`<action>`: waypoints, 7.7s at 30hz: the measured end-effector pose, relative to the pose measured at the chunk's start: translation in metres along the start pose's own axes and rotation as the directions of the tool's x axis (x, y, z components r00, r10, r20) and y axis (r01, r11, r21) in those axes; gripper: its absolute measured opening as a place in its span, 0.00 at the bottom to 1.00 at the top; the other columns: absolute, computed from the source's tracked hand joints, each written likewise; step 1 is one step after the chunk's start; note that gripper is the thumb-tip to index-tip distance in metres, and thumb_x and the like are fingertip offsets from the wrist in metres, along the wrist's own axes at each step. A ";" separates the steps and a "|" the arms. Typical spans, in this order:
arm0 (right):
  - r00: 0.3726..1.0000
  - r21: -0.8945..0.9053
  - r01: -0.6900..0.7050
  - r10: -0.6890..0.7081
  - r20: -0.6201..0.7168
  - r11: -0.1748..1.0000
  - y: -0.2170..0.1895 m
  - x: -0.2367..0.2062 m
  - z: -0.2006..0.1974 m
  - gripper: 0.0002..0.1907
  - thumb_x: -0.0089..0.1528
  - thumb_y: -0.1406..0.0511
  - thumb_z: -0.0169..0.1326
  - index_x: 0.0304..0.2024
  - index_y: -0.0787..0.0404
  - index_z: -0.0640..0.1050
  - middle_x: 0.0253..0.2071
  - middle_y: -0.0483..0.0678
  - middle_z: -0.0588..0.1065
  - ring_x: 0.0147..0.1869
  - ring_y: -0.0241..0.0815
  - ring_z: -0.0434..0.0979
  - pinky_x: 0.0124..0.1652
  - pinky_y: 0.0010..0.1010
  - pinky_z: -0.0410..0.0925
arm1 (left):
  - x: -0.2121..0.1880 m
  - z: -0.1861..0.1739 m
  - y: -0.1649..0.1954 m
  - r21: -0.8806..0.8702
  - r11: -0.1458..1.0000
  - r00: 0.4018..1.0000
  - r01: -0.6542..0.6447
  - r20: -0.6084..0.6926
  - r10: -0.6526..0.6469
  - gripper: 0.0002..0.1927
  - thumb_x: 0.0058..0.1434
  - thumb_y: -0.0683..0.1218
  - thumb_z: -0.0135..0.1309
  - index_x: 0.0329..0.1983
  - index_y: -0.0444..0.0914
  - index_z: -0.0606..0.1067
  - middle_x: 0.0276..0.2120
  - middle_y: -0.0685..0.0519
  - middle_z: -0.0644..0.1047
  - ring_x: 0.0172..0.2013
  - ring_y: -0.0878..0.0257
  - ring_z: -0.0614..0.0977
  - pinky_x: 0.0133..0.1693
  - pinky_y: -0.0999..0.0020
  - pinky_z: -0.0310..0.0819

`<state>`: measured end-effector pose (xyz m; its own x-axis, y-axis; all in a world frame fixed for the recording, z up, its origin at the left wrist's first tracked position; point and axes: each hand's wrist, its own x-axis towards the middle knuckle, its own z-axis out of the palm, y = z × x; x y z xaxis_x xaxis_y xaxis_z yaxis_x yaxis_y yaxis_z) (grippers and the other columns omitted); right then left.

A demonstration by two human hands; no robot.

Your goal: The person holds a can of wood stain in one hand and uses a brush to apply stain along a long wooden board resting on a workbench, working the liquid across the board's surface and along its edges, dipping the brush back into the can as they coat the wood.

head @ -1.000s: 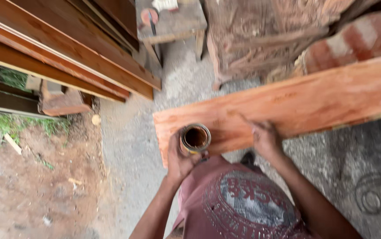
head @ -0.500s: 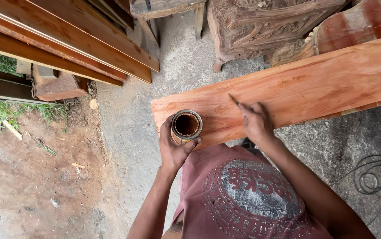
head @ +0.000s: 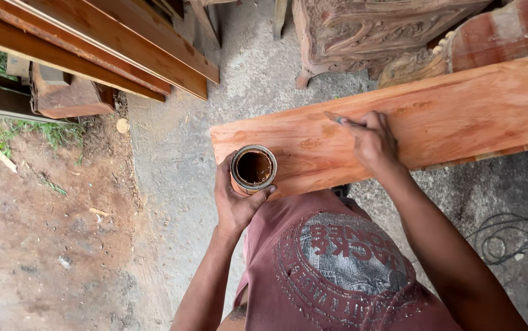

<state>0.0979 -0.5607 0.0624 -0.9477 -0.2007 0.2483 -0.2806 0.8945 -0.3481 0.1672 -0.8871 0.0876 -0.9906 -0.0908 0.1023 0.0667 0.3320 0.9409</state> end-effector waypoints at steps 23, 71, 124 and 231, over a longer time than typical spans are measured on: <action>0.975 0.269 -0.087 0.026 0.221 0.959 -0.057 0.006 0.031 0.19 0.62 0.76 0.52 0.53 0.59 0.82 0.42 0.53 0.73 0.49 0.50 0.74 0.49 0.38 0.68 | -0.004 -0.002 -0.004 -0.077 0.995 0.998 0.062 0.025 -0.060 0.45 0.41 0.45 0.75 0.63 0.32 0.68 0.55 0.45 0.76 0.57 0.53 0.79 0.59 0.60 0.73; 0.534 0.304 -0.817 0.842 0.075 0.490 0.181 -0.402 -0.173 0.18 0.64 0.72 0.50 0.57 0.63 0.78 0.45 0.52 0.76 0.33 0.43 0.76 0.31 0.32 0.70 | -0.144 0.325 0.139 -0.045 0.995 0.892 -0.093 0.441 0.103 0.50 0.39 0.50 0.77 0.64 0.29 0.67 0.53 0.43 0.78 0.55 0.54 0.80 0.57 0.60 0.73; 0.849 0.328 -0.489 0.527 -0.035 0.809 0.752 -0.276 -0.354 0.12 0.63 0.70 0.51 0.49 0.67 0.76 0.45 0.60 0.76 0.46 0.59 0.78 0.43 0.45 0.72 | 0.117 0.847 0.222 0.760 0.548 0.898 -0.350 0.438 -0.033 0.49 0.38 0.71 0.68 0.62 0.47 0.72 0.63 0.40 0.68 0.63 0.38 0.65 0.63 0.40 0.56; 0.617 0.992 0.045 0.784 0.065 -0.118 0.837 -0.247 -0.431 0.05 0.72 0.68 0.47 0.46 0.62 0.74 0.39 0.51 0.74 0.36 0.42 0.71 0.36 0.36 0.66 | 0.062 0.772 0.343 0.495 0.318 0.584 -0.809 0.610 0.535 0.04 0.54 0.39 0.59 0.28 0.34 0.75 0.30 0.47 0.73 0.38 0.49 0.73 0.40 0.55 0.71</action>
<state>0.1625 0.4100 0.0995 -0.8146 0.5517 -0.1789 -0.1606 -0.5109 -0.8445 0.0367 -0.0536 0.1674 -0.6155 0.6977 0.3665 0.7634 0.6434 0.0571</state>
